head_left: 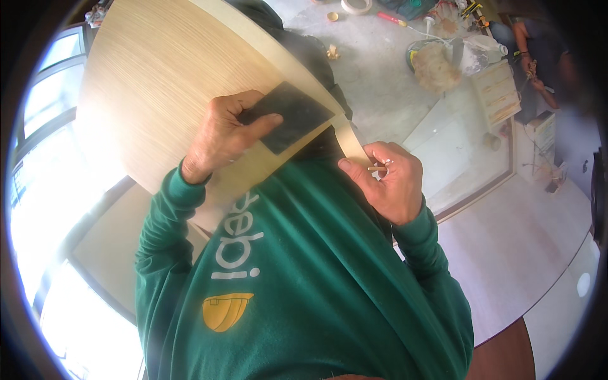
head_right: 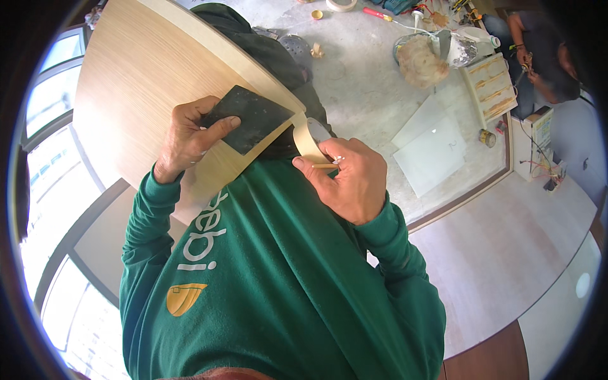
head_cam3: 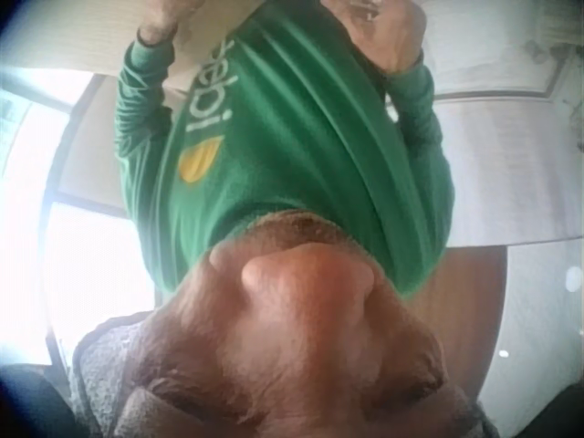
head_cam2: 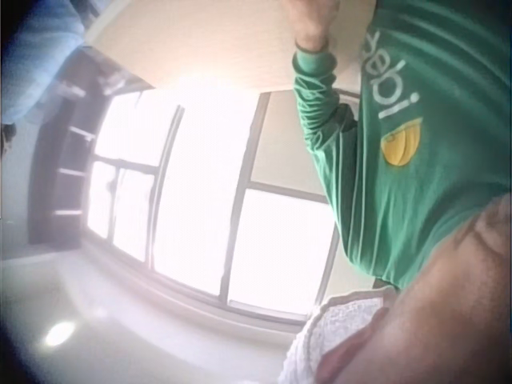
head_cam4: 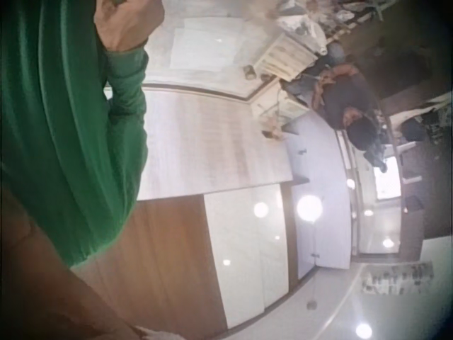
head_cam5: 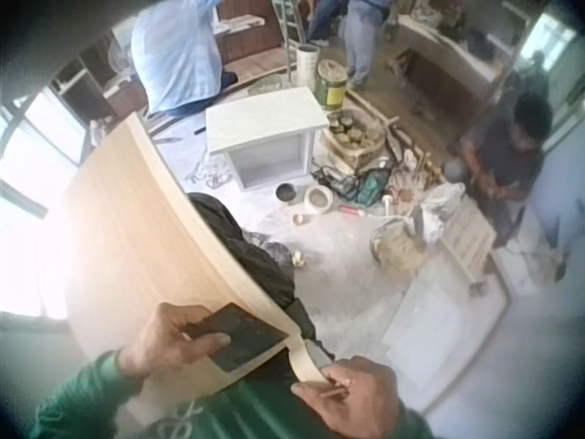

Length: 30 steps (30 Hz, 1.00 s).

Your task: The person sits on the floor and sands a rectangular wooden board with sandpaper, then applies a liquid finish to the edges using a small brush. The board is rotated and repositioned repeatedly to treat different sides.

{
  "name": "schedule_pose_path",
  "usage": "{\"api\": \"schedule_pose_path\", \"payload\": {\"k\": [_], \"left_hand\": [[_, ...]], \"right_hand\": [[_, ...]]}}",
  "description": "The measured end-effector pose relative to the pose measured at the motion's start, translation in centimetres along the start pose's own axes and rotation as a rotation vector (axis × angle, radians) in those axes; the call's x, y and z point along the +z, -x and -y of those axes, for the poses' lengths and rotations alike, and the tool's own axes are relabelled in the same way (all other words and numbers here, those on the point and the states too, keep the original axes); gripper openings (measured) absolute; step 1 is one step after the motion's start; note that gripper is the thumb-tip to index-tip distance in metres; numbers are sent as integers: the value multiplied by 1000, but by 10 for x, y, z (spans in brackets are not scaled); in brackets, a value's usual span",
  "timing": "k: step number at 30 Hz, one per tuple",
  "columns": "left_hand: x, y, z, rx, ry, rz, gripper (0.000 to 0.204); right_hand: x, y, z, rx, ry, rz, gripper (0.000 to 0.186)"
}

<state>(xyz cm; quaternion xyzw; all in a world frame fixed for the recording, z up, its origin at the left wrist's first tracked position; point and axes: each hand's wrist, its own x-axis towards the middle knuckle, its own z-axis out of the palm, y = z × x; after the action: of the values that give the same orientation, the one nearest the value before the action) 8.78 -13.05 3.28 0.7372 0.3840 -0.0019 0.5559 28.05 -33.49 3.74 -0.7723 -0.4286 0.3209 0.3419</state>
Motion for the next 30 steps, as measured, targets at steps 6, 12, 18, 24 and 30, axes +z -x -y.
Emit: {"api": "schedule_pose_path", "payload": {"k": [6,12,18,24,30], "left_hand": [[12,0,-13,3,-25,-72,17],[15,-7,-7,17,-98,-87,11],[26,-4,-11,73,-167,-155,12],[29,3,-1,107,-130,-236,9],[32,5,-11,129,-208,-213,9]], "right_hand": [[-4,0,-3,-86,28,-8,26],[8,-8,-14,-82,41,-22,27],[8,-10,-19,-45,55,10,29],[7,-12,-16,-55,76,11,29],[7,-14,-9,-95,115,6,28]]}}
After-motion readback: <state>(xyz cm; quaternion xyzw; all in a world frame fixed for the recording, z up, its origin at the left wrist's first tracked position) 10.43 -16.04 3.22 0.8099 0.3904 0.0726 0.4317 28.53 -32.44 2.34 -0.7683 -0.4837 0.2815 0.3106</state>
